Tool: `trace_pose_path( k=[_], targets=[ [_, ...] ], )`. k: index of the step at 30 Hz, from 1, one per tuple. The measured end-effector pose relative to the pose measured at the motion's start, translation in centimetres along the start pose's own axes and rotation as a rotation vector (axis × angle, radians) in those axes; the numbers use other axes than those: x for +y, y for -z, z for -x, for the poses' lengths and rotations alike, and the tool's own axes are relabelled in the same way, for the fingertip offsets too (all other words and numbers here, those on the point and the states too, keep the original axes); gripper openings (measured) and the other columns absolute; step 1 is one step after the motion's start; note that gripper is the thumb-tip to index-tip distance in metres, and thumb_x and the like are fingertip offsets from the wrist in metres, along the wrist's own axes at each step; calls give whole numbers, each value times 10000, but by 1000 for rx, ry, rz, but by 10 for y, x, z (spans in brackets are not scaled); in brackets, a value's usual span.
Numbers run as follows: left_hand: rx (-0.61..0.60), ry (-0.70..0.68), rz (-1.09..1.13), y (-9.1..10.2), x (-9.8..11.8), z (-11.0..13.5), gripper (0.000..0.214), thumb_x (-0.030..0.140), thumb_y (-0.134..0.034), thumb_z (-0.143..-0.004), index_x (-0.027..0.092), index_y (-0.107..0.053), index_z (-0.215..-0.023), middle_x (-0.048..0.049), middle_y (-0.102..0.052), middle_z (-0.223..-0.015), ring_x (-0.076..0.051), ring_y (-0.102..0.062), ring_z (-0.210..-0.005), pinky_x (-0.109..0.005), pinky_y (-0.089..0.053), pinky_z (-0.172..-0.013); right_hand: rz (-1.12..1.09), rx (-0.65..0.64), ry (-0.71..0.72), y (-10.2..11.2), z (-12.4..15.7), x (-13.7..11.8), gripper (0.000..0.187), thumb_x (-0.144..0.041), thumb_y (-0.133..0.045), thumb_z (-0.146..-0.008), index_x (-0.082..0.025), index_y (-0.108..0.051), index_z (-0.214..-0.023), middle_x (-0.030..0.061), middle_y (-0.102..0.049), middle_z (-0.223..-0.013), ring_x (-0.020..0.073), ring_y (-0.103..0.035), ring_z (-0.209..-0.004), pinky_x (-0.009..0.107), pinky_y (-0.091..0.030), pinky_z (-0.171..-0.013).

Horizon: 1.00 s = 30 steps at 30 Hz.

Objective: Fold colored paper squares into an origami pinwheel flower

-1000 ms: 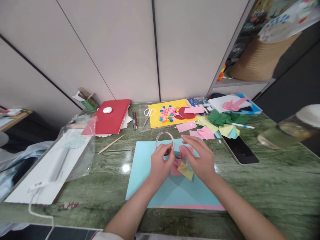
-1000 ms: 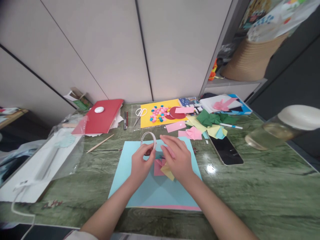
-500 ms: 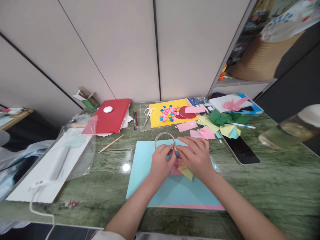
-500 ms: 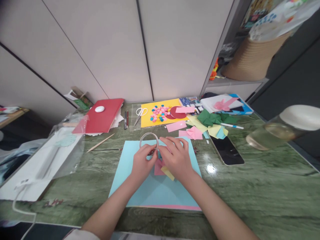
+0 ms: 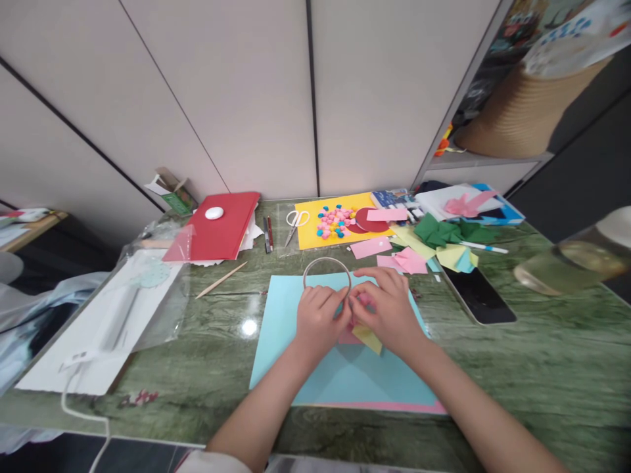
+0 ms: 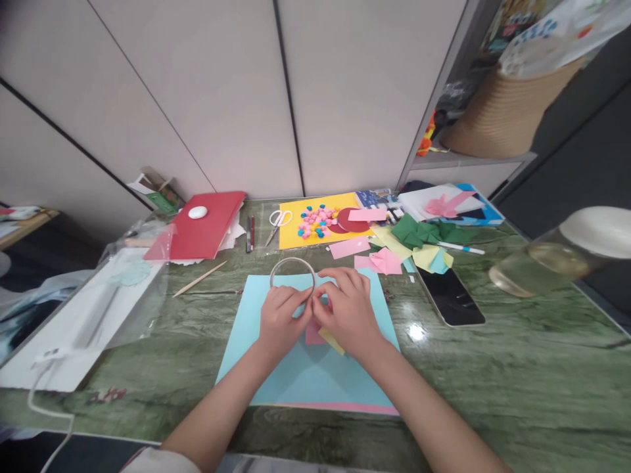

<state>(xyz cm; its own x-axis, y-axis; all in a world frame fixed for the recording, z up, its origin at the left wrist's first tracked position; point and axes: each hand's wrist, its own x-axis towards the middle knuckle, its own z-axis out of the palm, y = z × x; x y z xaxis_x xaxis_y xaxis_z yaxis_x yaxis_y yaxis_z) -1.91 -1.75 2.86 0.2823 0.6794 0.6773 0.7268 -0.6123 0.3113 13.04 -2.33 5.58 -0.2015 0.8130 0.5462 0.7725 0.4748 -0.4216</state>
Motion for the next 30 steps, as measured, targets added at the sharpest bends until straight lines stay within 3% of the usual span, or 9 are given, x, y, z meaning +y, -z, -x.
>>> trace_pose_path(
  k=[5, 8, 11, 15, 18, 21, 24, 27, 30],
  targets=[
    [116, -43, 103, 7, 12, -1, 121, 165, -572, -779, 188, -648, -870, -7, -602, -592, -138, -516, -588, -295, -362, -600, 25, 1, -130, -7, -3, 19, 63, -177, -616, -746, -211, -604, -694, 57, -614, -1027, 260, -501, -1003, 415, -365, -819],
    [144, -13, 141, 10, 3, -5, 148, 159, -570, -793, 188, -639, -920, -17, -643, -670, -132, -553, -628, -288, -398, -640, -108, 41, -265, -5, -6, 38, 66, -227, -556, -798, -198, -610, -774, 86, -587, -1007, 236, -528, -997, 394, -399, -855],
    [71, 200, 57, 9, -27, -10, 162, 217, -524, -839, 182, -643, -944, -47, -668, -784, -161, -589, -742, -310, -419, -714, -193, 32, -323, 1, -9, 48, 174, -287, -541, -811, -211, -579, -963, 75, -599, -1041, 226, -539, -1013, 385, -407, -867],
    [-141, 342, -85, 1, -65, -8, 224, 251, -469, -866, 171, -656, -960, -81, -672, -846, -214, -597, -824, -351, -421, -748, -231, -222, -402, 4, -8, 48, 497, -263, -586, -759, -246, -440, -1234, 54, -635, -1048, 225, -578, -994, 381, -419, -839],
    [-180, 328, -93, -4, -70, -6, 212, 217, -499, -838, 186, -659, -974, -87, -668, -866, -231, -593, -855, -362, -425, -769, -273, -360, -458, 4, -7, 48, 561, -209, -550, -762, -271, -386, -1295, 11, -673, -904, 193, -632, -834, 339, -450, -741],
    [-159, 336, -62, 0, -57, -10, 314, 213, -551, -795, 183, -599, -1104, -118, -622, -1036, -251, -554, -991, -377, -415, -842, -292, -278, -420, 5, -7, 45, 563, -174, -532, -775, -279, -377, -1306, -27, -681, -806, 172, -640, -778, 323, -458, -729],
    [-140, 601, 288, 11, -37, -17, 255, 355, -549, -800, 189, -611, -983, -75, -626, -839, -206, -593, -798, -327, -446, -721, -219, -32, -307, 8, -6, 41, 603, -189, -561, -792, -280, -335, -1344, -28, -697, -819, 181, -641, -842, 341, -465, -766],
    [-447, 989, 1004, 18, -19, -22, 349, 494, -475, -815, 177, -570, -927, -33, -626, -636, -148, -575, -530, -252, -420, -527, -111, 224, -99, 10, -4, 37, 624, -159, -573, -808, -260, -309, -1364, -17, -719, -818, 181, -645, -857, 355, -464, -813],
    [-597, 1318, 1417, 15, -6, -23, 411, 515, -496, -797, 117, -595, -830, -88, -672, -678, -145, -621, -539, -230, -449, -537, -26, 275, 121, 13, -2, 35, 505, -80, -582, -791, -281, -464, -1240, -17, -726, -818, 160, -649, -773, 340, -466, -807]
  ],
)
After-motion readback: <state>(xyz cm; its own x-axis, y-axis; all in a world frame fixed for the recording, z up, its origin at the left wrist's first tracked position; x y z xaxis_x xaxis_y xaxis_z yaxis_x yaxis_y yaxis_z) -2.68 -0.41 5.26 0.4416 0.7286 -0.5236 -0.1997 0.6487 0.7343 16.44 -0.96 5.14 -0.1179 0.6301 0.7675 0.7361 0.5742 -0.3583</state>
